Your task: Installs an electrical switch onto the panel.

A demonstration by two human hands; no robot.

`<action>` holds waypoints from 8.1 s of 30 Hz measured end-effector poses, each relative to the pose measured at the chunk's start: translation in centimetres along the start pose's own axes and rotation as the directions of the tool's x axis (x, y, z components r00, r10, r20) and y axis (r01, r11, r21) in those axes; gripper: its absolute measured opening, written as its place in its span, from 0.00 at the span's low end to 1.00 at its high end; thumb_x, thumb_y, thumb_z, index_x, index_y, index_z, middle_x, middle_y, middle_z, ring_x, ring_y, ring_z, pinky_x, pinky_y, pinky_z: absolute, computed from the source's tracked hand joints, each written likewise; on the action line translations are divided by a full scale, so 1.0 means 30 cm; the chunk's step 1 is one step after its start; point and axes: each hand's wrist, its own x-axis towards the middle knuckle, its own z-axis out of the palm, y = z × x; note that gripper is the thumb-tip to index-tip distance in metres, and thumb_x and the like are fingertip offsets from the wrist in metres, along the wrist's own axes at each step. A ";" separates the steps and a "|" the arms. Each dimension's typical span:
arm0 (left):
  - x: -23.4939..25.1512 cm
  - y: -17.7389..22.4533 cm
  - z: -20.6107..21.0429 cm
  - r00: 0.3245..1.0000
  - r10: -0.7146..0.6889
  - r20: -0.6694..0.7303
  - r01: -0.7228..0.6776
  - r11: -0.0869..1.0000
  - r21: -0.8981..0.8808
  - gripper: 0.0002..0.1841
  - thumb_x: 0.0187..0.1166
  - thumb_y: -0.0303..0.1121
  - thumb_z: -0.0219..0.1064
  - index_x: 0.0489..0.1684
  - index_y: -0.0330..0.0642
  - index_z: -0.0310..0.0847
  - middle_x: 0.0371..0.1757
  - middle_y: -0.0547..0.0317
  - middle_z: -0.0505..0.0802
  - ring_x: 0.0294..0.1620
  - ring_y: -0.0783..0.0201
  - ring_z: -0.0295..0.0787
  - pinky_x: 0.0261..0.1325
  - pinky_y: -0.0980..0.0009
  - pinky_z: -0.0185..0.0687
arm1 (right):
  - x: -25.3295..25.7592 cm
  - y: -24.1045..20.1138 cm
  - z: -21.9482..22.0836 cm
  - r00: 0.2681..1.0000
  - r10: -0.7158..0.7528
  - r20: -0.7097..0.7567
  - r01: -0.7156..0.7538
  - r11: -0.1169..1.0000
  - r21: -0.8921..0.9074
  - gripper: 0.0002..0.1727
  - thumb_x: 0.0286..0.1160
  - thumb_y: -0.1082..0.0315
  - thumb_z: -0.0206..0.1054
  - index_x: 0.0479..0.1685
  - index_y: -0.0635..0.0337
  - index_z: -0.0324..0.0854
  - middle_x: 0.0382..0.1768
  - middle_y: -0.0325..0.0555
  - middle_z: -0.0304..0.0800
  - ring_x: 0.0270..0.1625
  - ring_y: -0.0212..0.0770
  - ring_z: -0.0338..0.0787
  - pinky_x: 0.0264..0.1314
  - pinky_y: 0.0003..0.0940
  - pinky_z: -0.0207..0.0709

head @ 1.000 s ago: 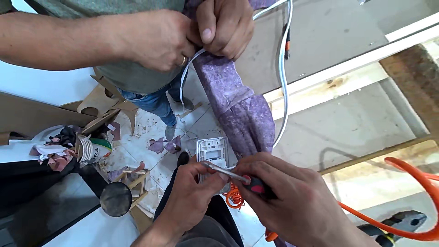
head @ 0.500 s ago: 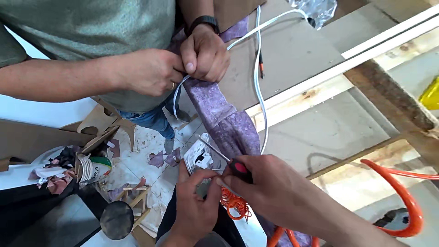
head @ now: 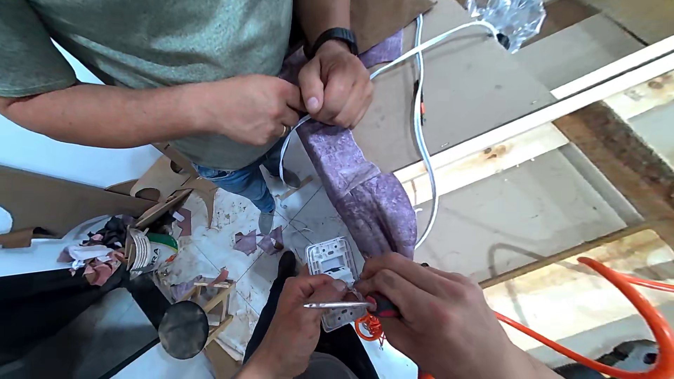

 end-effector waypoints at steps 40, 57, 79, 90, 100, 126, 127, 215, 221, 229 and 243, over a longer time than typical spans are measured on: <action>0.011 -0.085 0.024 0.880 0.459 -0.124 -0.332 0.780 0.531 0.08 0.71 0.44 0.74 0.37 0.54 0.91 0.49 0.61 0.93 0.57 0.65 0.90 0.60 0.64 0.89 | 0.079 0.021 -0.071 0.924 0.232 0.303 -0.248 0.969 0.015 0.08 0.59 0.54 0.70 0.16 0.36 0.82 0.14 0.17 0.74 0.16 0.18 0.73 0.13 0.23 0.66; 0.024 -0.097 0.018 0.919 0.362 -0.157 -0.285 0.884 0.371 0.17 0.87 0.42 0.57 0.36 0.48 0.92 0.40 0.63 0.93 0.48 0.69 0.88 0.56 0.69 0.81 | 0.089 0.014 -0.064 0.916 0.271 0.297 -0.284 0.959 0.004 0.08 0.59 0.56 0.71 0.16 0.38 0.82 0.14 0.19 0.76 0.16 0.19 0.74 0.14 0.24 0.67; 0.017 -0.159 0.065 0.785 0.610 -0.107 -0.360 0.590 0.723 0.10 0.86 0.44 0.61 0.40 0.57 0.88 0.72 0.54 0.79 0.67 0.68 0.83 0.59 0.71 0.89 | 0.064 -0.018 -0.072 0.906 0.279 0.319 -0.271 0.960 -0.068 0.07 0.56 0.61 0.74 0.20 0.43 0.80 0.17 0.27 0.78 0.18 0.28 0.78 0.16 0.32 0.71; -0.012 -0.167 0.051 0.858 0.462 -0.225 -0.339 0.838 0.428 0.07 0.78 0.40 0.70 0.45 0.52 0.92 0.50 0.63 0.94 0.52 0.65 0.91 0.54 0.67 0.91 | 0.087 -0.004 -0.088 0.851 0.296 0.435 -0.279 0.955 -0.105 0.10 0.59 0.57 0.74 0.15 0.39 0.81 0.14 0.23 0.75 0.17 0.26 0.76 0.15 0.32 0.68; 0.026 -0.201 0.065 0.690 0.698 -0.193 -0.410 0.597 0.690 0.06 0.78 0.46 0.74 0.40 0.61 0.92 0.55 0.68 0.87 0.56 0.76 0.86 0.57 0.76 0.88 | 0.145 -0.005 -0.105 0.737 0.340 0.584 -0.306 0.938 -0.161 0.15 0.63 0.54 0.75 0.13 0.38 0.77 0.11 0.24 0.73 0.16 0.27 0.74 0.15 0.31 0.65; 0.014 -0.194 0.082 0.710 0.674 -0.205 -0.398 0.624 0.672 0.07 0.75 0.46 0.76 0.44 0.63 0.92 0.60 0.68 0.85 0.61 0.75 0.85 0.60 0.73 0.89 | 0.107 0.048 -0.101 0.848 0.234 0.476 -0.258 0.966 -0.016 0.10 0.62 0.57 0.74 0.16 0.38 0.82 0.13 0.21 0.75 0.15 0.22 0.73 0.14 0.27 0.66; 0.016 -0.197 0.081 0.691 0.696 -0.196 -0.404 0.596 0.694 0.06 0.76 0.47 0.76 0.43 0.62 0.92 0.59 0.68 0.85 0.60 0.76 0.84 0.59 0.75 0.88 | 0.117 0.047 -0.106 0.832 0.233 0.503 -0.255 0.967 -0.026 0.11 0.61 0.57 0.75 0.16 0.38 0.81 0.12 0.22 0.74 0.15 0.23 0.73 0.14 0.27 0.66; 0.035 -0.122 0.020 0.853 0.509 -0.115 -0.362 0.735 0.574 0.26 0.80 0.35 0.64 0.79 0.42 0.75 0.58 0.63 0.91 0.55 0.72 0.90 0.54 0.71 0.92 | 0.096 -0.049 -0.025 0.938 0.319 0.136 -0.307 0.946 -0.104 0.05 0.59 0.56 0.70 0.24 0.40 0.90 0.23 0.19 0.83 0.21 0.17 0.75 0.18 0.22 0.65; 0.036 -0.128 0.020 0.807 0.587 -0.066 -0.351 0.567 0.745 0.25 0.80 0.36 0.63 0.77 0.40 0.77 0.56 0.60 0.91 0.54 0.71 0.89 0.54 0.71 0.90 | 0.119 -0.057 -0.010 0.911 0.377 0.166 -0.355 0.923 -0.147 0.08 0.56 0.52 0.70 0.17 0.38 0.83 0.17 0.18 0.77 0.18 0.19 0.73 0.15 0.27 0.64; 0.030 -0.093 0.014 0.922 0.365 -0.126 -0.269 0.840 0.471 0.26 0.77 0.33 0.68 0.78 0.55 0.78 0.62 0.68 0.88 0.60 0.72 0.87 0.59 0.68 0.91 | 0.118 -0.030 -0.030 0.852 0.464 0.242 -0.464 0.884 -0.058 0.04 0.58 0.52 0.72 0.21 0.33 0.84 0.15 0.15 0.76 0.14 0.17 0.72 0.12 0.25 0.65; 0.033 -0.099 0.054 0.912 0.337 -0.234 -0.167 0.825 0.539 0.28 0.75 0.38 0.74 0.78 0.62 0.80 0.62 0.73 0.89 0.54 0.77 0.89 0.52 0.72 0.92 | 0.127 0.024 -0.086 0.790 0.492 0.367 -0.523 0.852 -0.016 0.14 0.60 0.41 0.76 0.26 0.34 0.80 0.14 0.20 0.78 0.13 0.22 0.74 0.10 0.25 0.68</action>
